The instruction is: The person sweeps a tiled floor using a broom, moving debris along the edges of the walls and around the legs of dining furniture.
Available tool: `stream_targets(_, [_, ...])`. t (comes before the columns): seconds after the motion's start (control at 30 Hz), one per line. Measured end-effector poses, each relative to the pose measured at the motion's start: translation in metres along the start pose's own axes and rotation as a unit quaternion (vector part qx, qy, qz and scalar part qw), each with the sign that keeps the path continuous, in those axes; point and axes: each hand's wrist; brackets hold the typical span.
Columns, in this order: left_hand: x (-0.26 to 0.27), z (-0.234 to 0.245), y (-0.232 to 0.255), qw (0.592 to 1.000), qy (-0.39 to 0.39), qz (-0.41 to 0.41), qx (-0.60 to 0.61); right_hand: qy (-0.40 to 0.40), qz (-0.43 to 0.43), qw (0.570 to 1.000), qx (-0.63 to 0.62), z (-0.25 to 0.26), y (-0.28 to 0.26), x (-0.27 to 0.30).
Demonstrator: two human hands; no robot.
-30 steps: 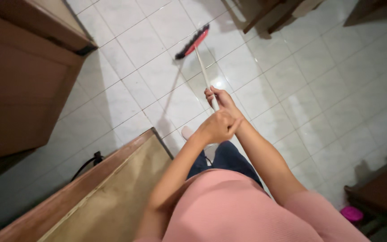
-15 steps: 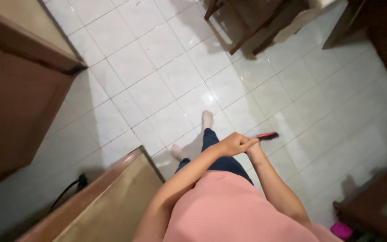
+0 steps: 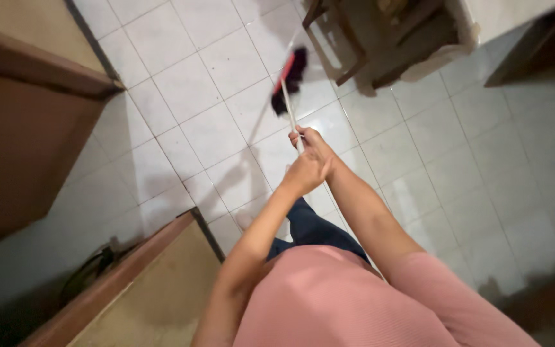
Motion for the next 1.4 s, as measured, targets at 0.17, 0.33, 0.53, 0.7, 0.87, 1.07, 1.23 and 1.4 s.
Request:
stream_targets(0.17, [-0.053,0.036,0.067,0.998,0.041,-0.032,0.035,0.027,0.035,0.999,-0.029,-0.028,-0.028,0.078])
stream_targets(0.33, [-0.085,0.091,0.161,0.989,0.045,-0.064,0.122,0.024,0.077,0.995,-0.053,-0.029,-0.015,0.217])
stream_targets(0.53, [-0.092,0.029,0.121,0.959,0.049,0.175,0.219,0.319,0.289,0.895,0.118,0.048,-0.043,0.173])
stream_targets(0.7, [-0.052,-0.068,0.063,0.955,0.105,0.176,0.215,0.336,0.244,0.895,0.164,0.108,-0.063,0.069])
stream_targets(0.87, [-0.039,-0.051,0.022,0.993,0.113,-0.044,0.009,0.296,0.207,0.904,0.229,0.071,-0.033,0.036])
stream_targets(1.07, [-0.048,-0.029,-0.005,0.981,0.009,-0.144,-0.133,0.068,0.146,0.975,0.150,-0.005,-0.041,0.003])
stream_targets(1.23, [-0.060,0.024,0.004,0.988,-0.039,-0.095,-0.115,0.096,0.110,0.983,0.109,-0.059,-0.028,0.024])
stream_targets(1.4, [-0.066,0.169,0.070,0.981,-0.105,-0.153,-0.056,-0.013,0.054,0.996,0.067,-0.110,0.025,0.145])
Point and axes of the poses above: each hand's wrist, its own x-axis away from the middle knuckle, its own z-axis out of the back of the hand, y = z × x, and after that the axes turned 15 degrees about y, right-handed
